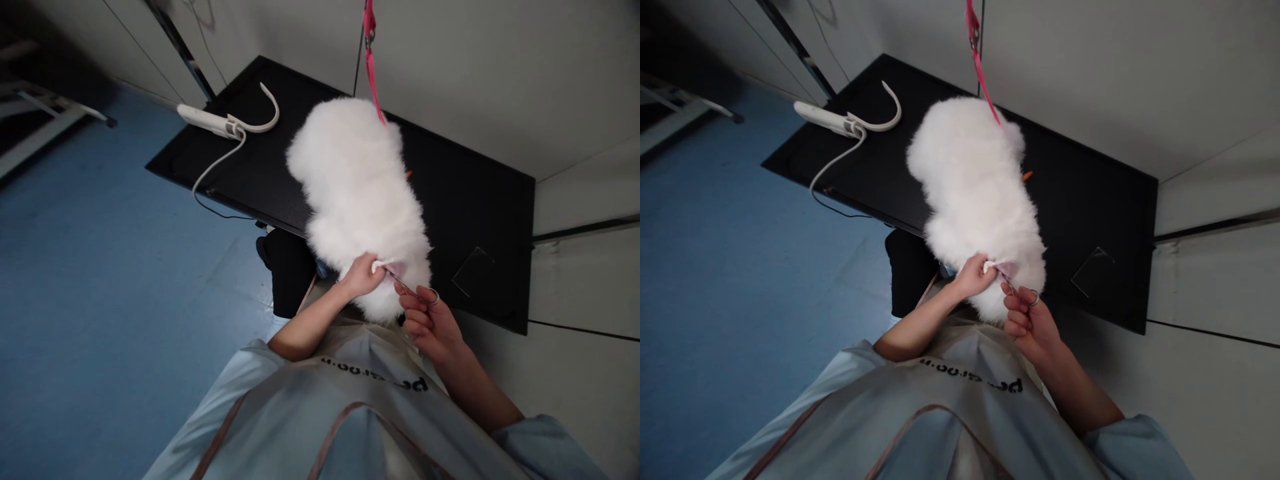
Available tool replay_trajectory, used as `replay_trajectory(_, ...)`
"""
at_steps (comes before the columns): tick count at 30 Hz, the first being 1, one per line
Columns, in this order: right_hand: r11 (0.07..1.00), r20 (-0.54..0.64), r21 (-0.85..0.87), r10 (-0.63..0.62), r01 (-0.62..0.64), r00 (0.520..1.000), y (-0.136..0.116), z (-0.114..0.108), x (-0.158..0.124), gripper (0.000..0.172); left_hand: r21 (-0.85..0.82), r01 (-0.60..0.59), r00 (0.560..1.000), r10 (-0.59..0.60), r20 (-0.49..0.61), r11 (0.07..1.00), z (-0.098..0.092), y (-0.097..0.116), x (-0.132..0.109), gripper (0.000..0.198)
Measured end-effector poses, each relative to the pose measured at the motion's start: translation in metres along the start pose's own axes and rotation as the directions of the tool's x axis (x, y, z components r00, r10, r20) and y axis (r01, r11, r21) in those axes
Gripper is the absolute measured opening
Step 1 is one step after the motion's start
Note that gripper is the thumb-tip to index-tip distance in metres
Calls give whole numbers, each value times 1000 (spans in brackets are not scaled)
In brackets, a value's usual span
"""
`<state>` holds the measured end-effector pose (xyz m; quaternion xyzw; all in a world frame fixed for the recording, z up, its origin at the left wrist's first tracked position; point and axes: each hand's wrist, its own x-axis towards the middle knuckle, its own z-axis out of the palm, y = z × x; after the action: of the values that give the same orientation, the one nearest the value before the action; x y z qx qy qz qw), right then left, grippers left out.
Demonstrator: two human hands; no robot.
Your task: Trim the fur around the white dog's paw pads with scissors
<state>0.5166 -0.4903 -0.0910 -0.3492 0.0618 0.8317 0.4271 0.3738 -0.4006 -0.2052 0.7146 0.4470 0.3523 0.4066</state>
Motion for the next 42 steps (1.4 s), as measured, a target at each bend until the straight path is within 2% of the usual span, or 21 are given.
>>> replay_trajectory(5, 1000, 4, -15, -12, 12, 1000, -1, -3, -2, 23, 26, -18, 999, 17, 34, 1000, 3, -1, 1, 12)
replay_trajectory(24, 999, -66, -30, -41, 39, 997, 2, -2, -18, 34, 34, 28, 998, -30, 52, 999, 4, 7, 1, 15)
replay_trajectory(31, 999, 58, 13, 38, -38, 998, -1, -4, -14, 32, 53, 37, 998, -40, 53, 998, 5, 8, 1, 8)
replay_trajectory(36, 997, 44, 37, 73, -75, 996, -3, -1, -7, 38, 66, 47, 998, -49, 35, 997, 4, 11, 2, 8)
replay_trajectory(42, 999, 30, 14, 44, -45, 999, -6, -1, 0, 30, 71, -18, 999, 14, 49, 997, 4, 14, 1, 7)
